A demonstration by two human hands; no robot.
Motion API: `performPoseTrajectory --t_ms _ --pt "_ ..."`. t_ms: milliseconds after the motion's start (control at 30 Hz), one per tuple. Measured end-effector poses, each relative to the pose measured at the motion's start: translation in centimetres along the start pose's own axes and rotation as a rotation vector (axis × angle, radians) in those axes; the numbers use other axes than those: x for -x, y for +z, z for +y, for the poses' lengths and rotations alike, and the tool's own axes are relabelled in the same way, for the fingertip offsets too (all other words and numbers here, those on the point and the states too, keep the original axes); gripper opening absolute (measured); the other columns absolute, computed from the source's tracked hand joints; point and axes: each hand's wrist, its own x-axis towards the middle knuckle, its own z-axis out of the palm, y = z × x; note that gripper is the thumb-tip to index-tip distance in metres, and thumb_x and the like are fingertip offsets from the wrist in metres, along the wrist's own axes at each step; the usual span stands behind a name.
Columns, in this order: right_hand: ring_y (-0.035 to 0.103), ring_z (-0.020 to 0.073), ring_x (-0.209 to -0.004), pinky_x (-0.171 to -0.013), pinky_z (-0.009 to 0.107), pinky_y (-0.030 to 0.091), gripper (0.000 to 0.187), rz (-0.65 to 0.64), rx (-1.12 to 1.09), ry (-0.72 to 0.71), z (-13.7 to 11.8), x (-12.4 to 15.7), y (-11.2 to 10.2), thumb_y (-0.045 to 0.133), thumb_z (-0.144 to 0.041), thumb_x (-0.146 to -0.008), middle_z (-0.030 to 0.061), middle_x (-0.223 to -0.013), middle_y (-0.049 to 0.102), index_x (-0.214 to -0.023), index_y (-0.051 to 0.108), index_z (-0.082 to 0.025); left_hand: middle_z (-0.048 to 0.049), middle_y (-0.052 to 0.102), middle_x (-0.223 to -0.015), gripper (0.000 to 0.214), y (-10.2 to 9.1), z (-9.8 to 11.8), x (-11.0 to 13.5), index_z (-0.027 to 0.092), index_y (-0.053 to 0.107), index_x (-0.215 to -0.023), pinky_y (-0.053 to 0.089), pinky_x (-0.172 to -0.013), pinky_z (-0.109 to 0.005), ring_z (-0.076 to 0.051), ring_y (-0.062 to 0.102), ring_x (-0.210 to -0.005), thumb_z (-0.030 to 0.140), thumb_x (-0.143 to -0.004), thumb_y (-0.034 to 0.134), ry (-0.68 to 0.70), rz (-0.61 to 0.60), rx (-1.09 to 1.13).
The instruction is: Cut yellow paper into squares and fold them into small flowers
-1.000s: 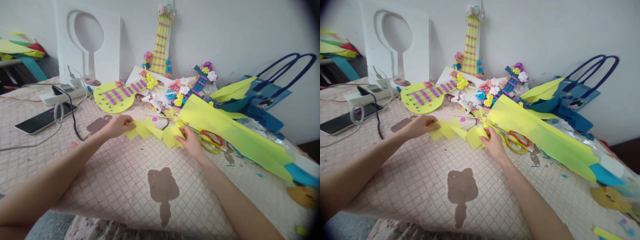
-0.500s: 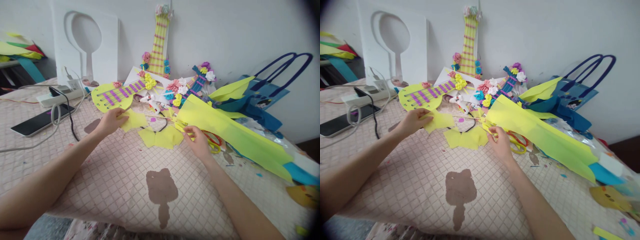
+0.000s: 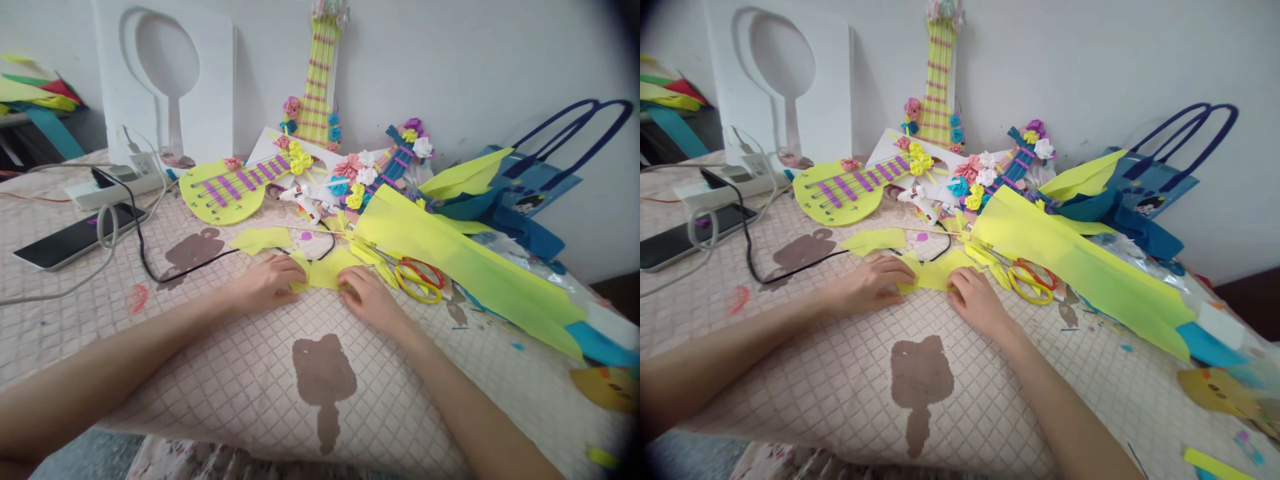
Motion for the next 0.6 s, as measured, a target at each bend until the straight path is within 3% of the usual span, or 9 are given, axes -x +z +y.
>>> performPoseTrajectory --t_ms 133,267,400,500,600 --pt "0.055 0.021 -0.093 -0.083 0.038 0.045 0.017 0.033 -0.026 -0.029 0.5 0.0 -0.3 0.046 -0.008 -0.082 0.0068 -0.097 0.061 -0.087 0.055 -0.021 -0.0061 0.064 -0.105 0.019 -0.2 -0.3 0.1 0.019 0.062 -0.09 0.038 -0.092 -0.034 -0.018 0.057 -0.1 0.022 -0.09 0.043 -0.013 -0.018 -0.028" --pt "0.056 0.0203 -0.093 -0.083 0.037 0.045 0.015 0.042 -0.047 -0.069 1.0 0.3 -1.3 0.047 -0.011 -0.084 0.0063 -0.097 0.059 -0.086 0.057 -0.022 -0.0076 0.064 -0.106 0.022 -1.7 -1.5 0.5 0.018 0.062 -0.087 0.038 -0.092 -0.035 -0.018 0.057 -0.099 0.021 -0.09 0.041 -0.036 0.019 -0.087" --pt "0.059 0.0192 -0.089 -0.08 0.036 0.048 0.017 0.034 -0.092 -0.08 1.5 0.6 -1.9 0.044 -0.013 -0.086 0.0066 -0.097 0.06 -0.088 0.058 -0.022 -0.0102 0.061 -0.112 0.023 -2.9 -2.3 0.6 0.017 0.061 -0.096 0.04 -0.093 -0.041 -0.022 0.054 -0.105 0.013 -0.086 0.041 -0.158 0.166 -0.141" --pt "0.06 0.0197 -0.093 -0.083 0.038 0.048 0.019 0.059 -0.145 -0.109 1.3 0.7 -1.5 0.044 -0.012 -0.085 0.0066 -0.099 0.062 -0.09 0.058 -0.023 -0.0111 0.059 -0.115 0.03 -2.9 -1.3 0.4 0.016 0.056 -0.107 0.042 -0.094 -0.039 -0.021 0.053 -0.109 0.011 -0.082 0.041 -0.212 0.262 -0.039" --pt "0.061 0.0195 -0.096 -0.086 0.039 0.048 0.022 0.072 -0.229 -0.129 0.6 0.7 -0.9 0.043 -0.011 -0.083 0.0058 -0.102 0.064 -0.091 0.058 -0.024 -0.0084 0.062 -0.108 0.024 -1.8 0.7 0.1 0.017 0.055 -0.106 0.048 -0.084 -0.033 -0.017 0.059 -0.096 0.022 -0.084 0.048 -0.309 0.22 0.181"
